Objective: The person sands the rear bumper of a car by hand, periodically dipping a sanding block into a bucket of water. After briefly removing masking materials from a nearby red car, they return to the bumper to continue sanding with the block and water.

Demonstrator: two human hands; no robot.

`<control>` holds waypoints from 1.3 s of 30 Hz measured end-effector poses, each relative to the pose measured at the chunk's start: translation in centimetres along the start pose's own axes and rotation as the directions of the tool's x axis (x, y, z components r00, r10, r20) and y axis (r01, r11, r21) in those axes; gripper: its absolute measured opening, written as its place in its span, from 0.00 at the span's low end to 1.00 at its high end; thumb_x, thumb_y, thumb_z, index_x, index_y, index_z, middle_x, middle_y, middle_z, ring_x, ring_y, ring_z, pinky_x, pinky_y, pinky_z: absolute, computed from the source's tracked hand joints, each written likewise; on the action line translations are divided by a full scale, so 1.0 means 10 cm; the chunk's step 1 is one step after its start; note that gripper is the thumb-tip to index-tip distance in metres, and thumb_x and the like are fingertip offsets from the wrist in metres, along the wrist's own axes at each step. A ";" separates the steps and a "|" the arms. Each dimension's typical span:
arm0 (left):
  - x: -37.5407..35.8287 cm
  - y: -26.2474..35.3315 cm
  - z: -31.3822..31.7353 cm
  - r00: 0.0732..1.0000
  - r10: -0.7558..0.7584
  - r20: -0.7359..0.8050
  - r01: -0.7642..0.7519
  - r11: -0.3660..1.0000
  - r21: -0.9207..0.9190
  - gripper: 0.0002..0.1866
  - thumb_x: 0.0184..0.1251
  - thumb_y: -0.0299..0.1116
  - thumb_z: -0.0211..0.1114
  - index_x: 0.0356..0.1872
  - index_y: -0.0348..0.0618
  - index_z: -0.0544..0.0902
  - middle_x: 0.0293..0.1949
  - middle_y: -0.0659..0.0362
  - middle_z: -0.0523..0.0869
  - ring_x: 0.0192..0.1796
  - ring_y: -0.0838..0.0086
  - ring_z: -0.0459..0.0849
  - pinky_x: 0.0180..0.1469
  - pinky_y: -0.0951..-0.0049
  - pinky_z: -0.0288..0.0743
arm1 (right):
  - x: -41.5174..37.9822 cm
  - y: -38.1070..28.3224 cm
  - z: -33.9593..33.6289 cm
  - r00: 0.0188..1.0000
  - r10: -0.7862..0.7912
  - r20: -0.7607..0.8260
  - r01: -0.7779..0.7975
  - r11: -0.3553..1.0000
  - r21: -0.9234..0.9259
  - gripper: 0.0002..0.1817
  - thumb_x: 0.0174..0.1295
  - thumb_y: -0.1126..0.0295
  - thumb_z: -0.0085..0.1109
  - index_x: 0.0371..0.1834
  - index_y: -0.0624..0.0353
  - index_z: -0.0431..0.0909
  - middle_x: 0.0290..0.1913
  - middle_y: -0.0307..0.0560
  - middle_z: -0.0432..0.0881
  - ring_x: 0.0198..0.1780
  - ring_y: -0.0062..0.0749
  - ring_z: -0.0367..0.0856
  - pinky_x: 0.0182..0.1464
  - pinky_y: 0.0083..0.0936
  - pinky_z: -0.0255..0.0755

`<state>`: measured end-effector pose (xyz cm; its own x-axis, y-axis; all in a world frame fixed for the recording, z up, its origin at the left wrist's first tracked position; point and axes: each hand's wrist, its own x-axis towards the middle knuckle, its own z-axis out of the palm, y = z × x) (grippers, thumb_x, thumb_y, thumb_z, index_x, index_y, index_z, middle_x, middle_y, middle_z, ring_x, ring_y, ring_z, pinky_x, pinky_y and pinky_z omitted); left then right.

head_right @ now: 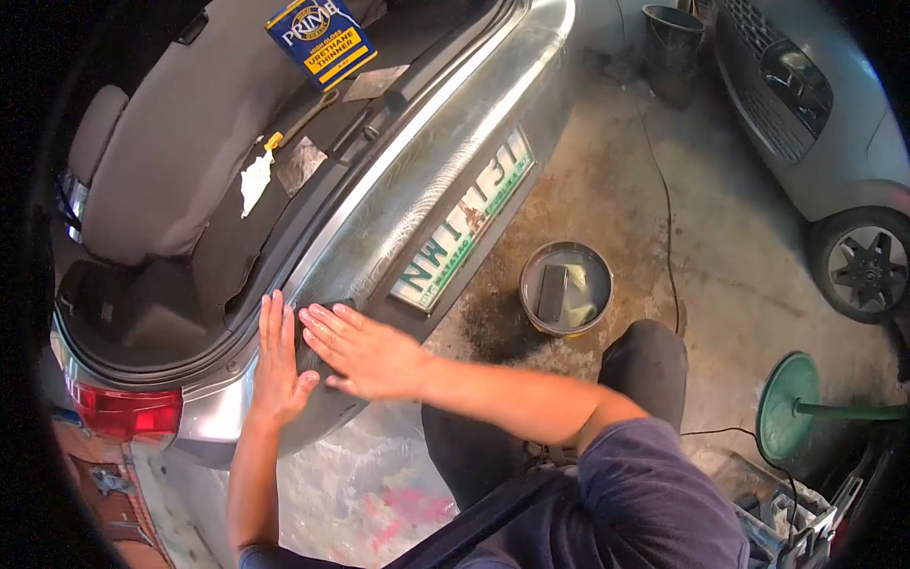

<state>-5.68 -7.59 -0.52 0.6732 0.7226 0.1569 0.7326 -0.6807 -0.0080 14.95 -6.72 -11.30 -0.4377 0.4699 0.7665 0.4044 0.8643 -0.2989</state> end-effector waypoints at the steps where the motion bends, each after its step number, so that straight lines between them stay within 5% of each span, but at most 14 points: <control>1: 0.00 0.00 -0.01 1.000 -0.003 0.004 0.003 1.000 -0.001 0.51 0.76 0.71 0.48 0.86 0.43 0.50 0.85 0.39 0.48 0.86 0.36 0.45 0.83 0.41 0.46 | -0.10 0.23 -0.09 0.991 -0.051 0.123 0.062 0.994 -0.085 0.42 0.72 0.46 0.54 0.77 0.71 0.64 0.84 0.67 0.56 0.87 0.51 0.51 0.86 0.48 0.43; 4: 0.01 0.02 -0.03 1.000 -0.020 0.017 0.020 1.000 0.014 0.53 0.74 0.74 0.46 0.86 0.44 0.49 0.85 0.39 0.47 0.86 0.36 0.45 0.83 0.41 0.47 | -0.09 1.20 -0.93 0.942 0.332 0.055 -0.292 0.887 -0.359 0.39 0.74 0.51 0.50 0.79 0.71 0.60 0.85 0.70 0.52 0.85 0.65 0.50 0.86 0.53 0.44; 5: 0.02 0.03 -0.04 0.999 -0.026 0.027 0.025 1.000 0.018 0.53 0.74 0.75 0.45 0.86 0.44 0.49 0.85 0.39 0.47 0.86 0.36 0.44 0.83 0.41 0.47 | -0.23 1.67 -0.97 0.926 0.258 -0.275 -0.357 0.837 -0.416 0.40 0.74 0.54 0.52 0.80 0.73 0.57 0.84 0.73 0.51 0.85 0.66 0.49 0.86 0.56 0.41; 8: -0.05 0.01 -0.01 0.999 -0.021 0.024 0.021 1.000 0.023 0.54 0.74 0.76 0.44 0.86 0.43 0.49 0.85 0.39 0.47 0.86 0.37 0.44 0.83 0.41 0.46 | -0.09 1.75 -0.69 0.706 0.466 -0.533 -0.627 0.761 -0.166 0.42 0.71 0.58 0.58 0.81 0.73 0.56 0.85 0.72 0.49 0.87 0.65 0.42 0.86 0.59 0.32; 12: -0.03 -0.06 0.03 0.999 -0.016 -0.052 0.014 0.999 -0.038 0.56 0.72 0.78 0.41 0.86 0.42 0.49 0.86 0.40 0.47 0.86 0.38 0.44 0.83 0.41 0.45 | 0.12 -0.04 0.22 0.940 0.327 -0.095 -0.324 0.945 0.048 0.45 0.69 0.51 0.60 0.79 0.74 0.59 0.84 0.70 0.52 0.87 0.60 0.44 0.86 0.57 0.36; 16: -0.02 -0.04 0.01 0.999 -0.032 -0.041 0.030 0.999 -0.043 0.56 0.72 0.79 0.39 0.86 0.42 0.49 0.86 0.41 0.47 0.86 0.39 0.44 0.84 0.42 0.45 | 0.01 0.60 -0.31 0.982 0.148 0.115 -0.149 0.989 -0.003 0.45 0.67 0.49 0.62 0.81 0.66 0.61 0.84 0.68 0.55 0.87 0.59 0.48 0.86 0.56 0.38; 18: -0.02 -0.01 0.02 0.998 -0.038 -0.043 0.037 0.998 -0.041 0.56 0.72 0.79 0.41 0.86 0.43 0.49 0.86 0.41 0.48 0.86 0.39 0.44 0.83 0.42 0.45 | -0.13 1.44 -0.57 0.955 0.164 -0.248 -0.231 0.936 -0.267 0.47 0.66 0.52 0.63 0.82 0.67 0.57 0.85 0.67 0.54 0.87 0.60 0.48 0.86 0.55 0.38; 22: -0.02 0.01 0.01 0.996 -0.066 -0.054 0.063 0.996 -0.056 0.56 0.72 0.80 0.37 0.86 0.45 0.49 0.86 0.42 0.48 0.87 0.40 0.44 0.84 0.42 0.42 | -0.05 1.66 -0.55 0.696 0.441 -0.567 -0.613 0.775 -0.150 0.45 0.71 0.55 0.58 0.84 0.69 0.51 0.87 0.69 0.45 0.88 0.57 0.40 0.86 0.54 0.33; 24: -0.03 -0.01 0.03 0.995 -0.069 -0.073 0.065 0.996 -0.058 0.56 0.72 0.80 0.38 0.86 0.45 0.49 0.86 0.42 0.48 0.87 0.40 0.44 0.84 0.42 0.43 | 0.11 0.82 -0.14 0.733 0.495 -0.467 -0.589 0.805 -0.069 0.44 0.74 0.51 0.52 0.84 0.69 0.52 0.86 0.70 0.47 0.88 0.57 0.41 0.86 0.54 0.33; 26: -0.03 -0.03 0.04 0.995 -0.049 -0.087 0.045 0.998 -0.049 0.56 0.71 0.79 0.42 0.86 0.44 0.49 0.86 0.41 0.48 0.86 0.39 0.44 0.83 0.42 0.47 | 0.15 -0.06 -0.03 0.869 0.468 0.163 -0.469 0.883 -0.031 0.43 0.74 0.47 0.51 0.83 0.67 0.55 0.86 0.67 0.51 0.88 0.56 0.43 0.86 0.53 0.36; 29: -0.01 0.04 0.01 0.995 -0.070 -0.066 0.067 0.997 -0.048 0.56 0.72 0.81 0.34 0.86 0.44 0.49 0.86 0.42 0.48 0.87 0.41 0.44 0.84 0.42 0.41 | -0.27 0.15 0.26 0.994 -0.100 0.048 0.104 0.992 -0.073 0.45 0.70 0.44 0.54 0.82 0.65 0.60 0.86 0.62 0.54 0.88 0.52 0.45 0.86 0.51 0.38; 30: -0.01 0.02 0.01 0.996 -0.062 -0.061 0.059 0.997 -0.043 0.56 0.72 0.81 0.34 0.86 0.44 0.49 0.86 0.42 0.48 0.87 0.41 0.44 0.84 0.43 0.42 | -0.10 0.33 -0.23 0.920 0.089 0.383 -0.068 0.995 -0.069 0.43 0.70 0.44 0.55 0.81 0.62 0.61 0.86 0.57 0.55 0.88 0.49 0.46 0.87 0.50 0.39; 35: -0.02 0.01 0.01 0.995 -0.069 -0.076 0.064 0.995 -0.076 0.57 0.71 0.80 0.42 0.86 0.42 0.50 0.86 0.41 0.49 0.86 0.40 0.46 0.84 0.45 0.47 | -0.34 1.56 -0.83 0.852 0.387 -0.353 -0.492 0.821 -0.288 0.45 0.67 0.59 0.63 0.83 0.68 0.54 0.85 0.66 0.51 0.86 0.62 0.47 0.86 0.54 0.37; 39: -0.02 -0.02 0.03 0.985 -0.077 -0.153 0.058 0.991 -0.123 0.54 0.73 0.77 0.41 0.85 0.41 0.54 0.85 0.41 0.50 0.86 0.42 0.47 0.84 0.46 0.46 | -0.04 0.43 0.06 0.838 0.452 -0.305 -0.510 0.847 -0.146 0.45 0.71 0.53 0.59 0.80 0.75 0.55 0.85 0.67 0.51 0.87 0.58 0.46 0.86 0.52 0.38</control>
<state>-5.95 -7.62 -0.81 0.5913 0.7461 0.3061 0.7527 -0.6469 0.1226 16.39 -3.11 -13.21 0.0611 0.7300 0.6807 0.6834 0.4665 -0.5616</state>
